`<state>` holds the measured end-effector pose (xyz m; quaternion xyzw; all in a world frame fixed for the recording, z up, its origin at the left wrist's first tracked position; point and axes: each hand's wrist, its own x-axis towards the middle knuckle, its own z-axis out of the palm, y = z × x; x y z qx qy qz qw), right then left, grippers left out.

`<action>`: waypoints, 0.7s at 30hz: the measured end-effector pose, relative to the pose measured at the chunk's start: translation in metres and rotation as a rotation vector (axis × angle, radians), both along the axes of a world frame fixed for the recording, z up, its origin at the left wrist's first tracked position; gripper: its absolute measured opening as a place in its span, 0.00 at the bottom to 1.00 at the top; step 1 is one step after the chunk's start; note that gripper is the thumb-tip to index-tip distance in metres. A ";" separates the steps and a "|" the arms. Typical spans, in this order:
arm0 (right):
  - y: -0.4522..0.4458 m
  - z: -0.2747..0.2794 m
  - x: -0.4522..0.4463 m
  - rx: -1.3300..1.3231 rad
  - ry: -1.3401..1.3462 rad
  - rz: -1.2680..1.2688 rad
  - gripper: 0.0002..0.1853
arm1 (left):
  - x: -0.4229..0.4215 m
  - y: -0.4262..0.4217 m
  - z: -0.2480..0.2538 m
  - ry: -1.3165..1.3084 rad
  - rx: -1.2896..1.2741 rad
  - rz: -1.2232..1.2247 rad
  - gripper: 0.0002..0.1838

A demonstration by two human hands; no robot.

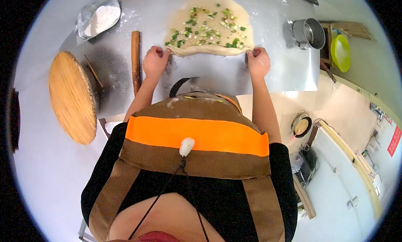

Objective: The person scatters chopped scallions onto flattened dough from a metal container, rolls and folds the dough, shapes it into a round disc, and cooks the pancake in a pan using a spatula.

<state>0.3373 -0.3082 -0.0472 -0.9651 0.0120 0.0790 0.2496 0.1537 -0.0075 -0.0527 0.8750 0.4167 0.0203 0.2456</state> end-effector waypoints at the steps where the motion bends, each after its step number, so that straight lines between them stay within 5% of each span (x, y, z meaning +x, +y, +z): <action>1: 0.000 -0.007 0.000 0.064 0.017 -0.059 0.15 | 0.004 -0.003 0.006 0.000 0.015 -0.010 0.18; 6: 0.000 -0.024 0.017 0.191 0.161 -0.026 0.17 | 0.017 -0.007 0.001 -0.023 -0.044 0.037 0.13; 9: 0.003 -0.030 0.015 0.311 0.048 -0.101 0.20 | 0.022 -0.011 0.007 -0.002 -0.143 0.095 0.13; 11: 0.007 -0.020 0.014 0.442 0.254 -0.299 0.23 | 0.024 -0.014 -0.003 -0.073 -0.225 0.211 0.14; 17: 0.000 -0.019 0.025 0.187 0.242 -0.097 0.23 | 0.021 -0.010 -0.031 -0.101 -0.332 0.338 0.16; 21: 0.003 -0.033 0.021 0.322 0.028 -0.009 0.20 | 0.025 -0.024 -0.010 -0.080 -0.138 0.254 0.12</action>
